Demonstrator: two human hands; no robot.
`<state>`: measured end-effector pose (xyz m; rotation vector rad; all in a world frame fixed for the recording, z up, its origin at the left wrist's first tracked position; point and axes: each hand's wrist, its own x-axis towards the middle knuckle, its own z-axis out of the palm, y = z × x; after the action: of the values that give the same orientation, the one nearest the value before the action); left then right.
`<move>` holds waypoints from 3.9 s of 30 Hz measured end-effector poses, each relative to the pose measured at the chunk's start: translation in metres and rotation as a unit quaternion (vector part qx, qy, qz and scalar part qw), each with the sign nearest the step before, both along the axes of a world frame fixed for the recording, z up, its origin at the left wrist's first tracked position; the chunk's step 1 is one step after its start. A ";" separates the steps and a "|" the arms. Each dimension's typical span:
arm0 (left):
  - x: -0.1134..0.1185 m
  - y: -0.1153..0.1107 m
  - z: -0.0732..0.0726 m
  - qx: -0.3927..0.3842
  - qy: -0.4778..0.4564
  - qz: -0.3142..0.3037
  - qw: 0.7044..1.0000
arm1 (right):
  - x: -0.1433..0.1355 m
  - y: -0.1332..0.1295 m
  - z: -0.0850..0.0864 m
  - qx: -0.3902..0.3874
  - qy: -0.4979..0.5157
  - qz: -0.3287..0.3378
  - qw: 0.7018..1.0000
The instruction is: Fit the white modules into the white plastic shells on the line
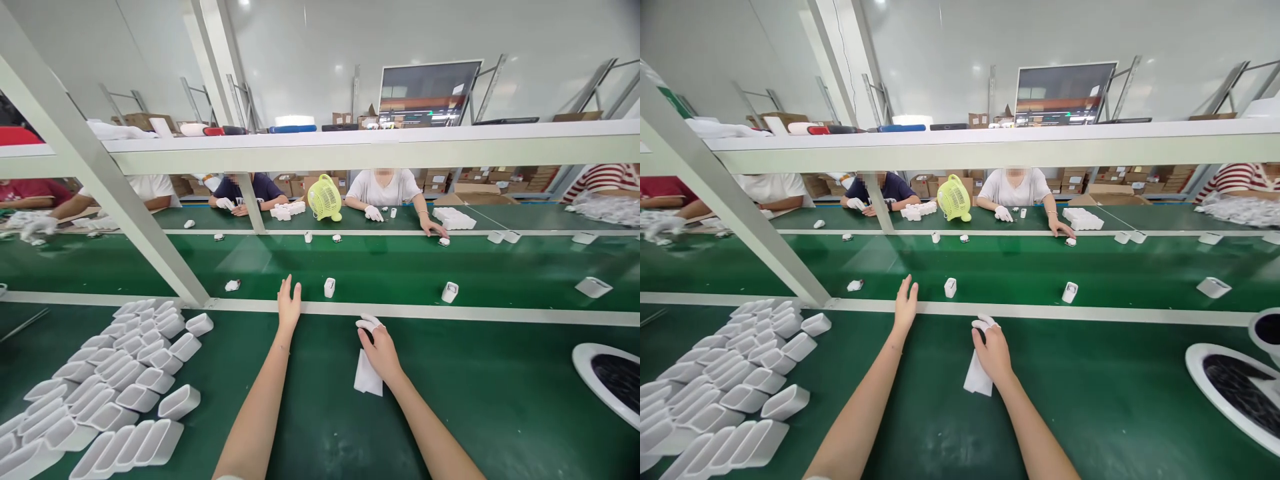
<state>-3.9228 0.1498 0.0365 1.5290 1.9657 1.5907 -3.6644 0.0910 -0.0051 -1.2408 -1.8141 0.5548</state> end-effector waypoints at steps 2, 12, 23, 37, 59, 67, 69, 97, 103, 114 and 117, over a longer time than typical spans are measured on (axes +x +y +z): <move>-0.010 -0.009 -0.002 0.001 -0.002 0.010 1.000 | 0.000 0.000 -0.001 -0.002 -0.012 0.002 1.000; -0.007 -0.003 -0.003 0.003 0.029 -0.028 0.999 | 0.001 0.000 -0.006 0.022 -0.047 0.007 0.999; -0.008 -0.027 0.010 0.022 -0.089 0.004 0.996 | -0.004 -0.015 0.005 0.039 -0.071 0.021 0.996; -0.069 -0.069 0.010 0.090 -0.248 0.114 0.958 | -0.199 0.068 0.068 -0.001 -0.139 0.174 0.975; -0.082 -0.065 0.010 0.100 -0.381 0.085 0.915 | -0.216 0.141 0.085 -0.011 -0.346 0.122 0.930; -0.082 -0.064 0.012 0.096 -0.393 0.080 0.911 | -0.200 0.159 0.071 -0.041 -0.360 0.177 0.915; -0.081 -0.065 0.012 0.095 -0.392 0.079 0.912 | -0.192 0.154 0.066 -0.035 -0.351 0.166 0.921; -0.076 -0.065 0.016 0.047 -0.340 0.045 0.938 | -0.110 0.177 0.055 -0.052 -0.329 0.209 0.919; -0.071 -0.073 0.022 0.055 -0.288 0.033 0.956 | -0.095 0.172 0.059 -0.078 -0.335 0.225 0.912; -0.176 -0.125 0.095 0.093 -0.069 0.128 0.985 | -0.050 0.139 0.069 -0.063 -0.268 0.148 0.950; -0.178 -0.131 0.094 0.091 -0.030 0.148 0.984 | -0.030 0.131 0.075 -0.080 -0.238 0.124 0.960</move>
<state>-4.1012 0.0185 0.1301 1.2714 2.1467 1.9563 -3.6943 0.2217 0.0704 -1.3442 -2.3922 0.5845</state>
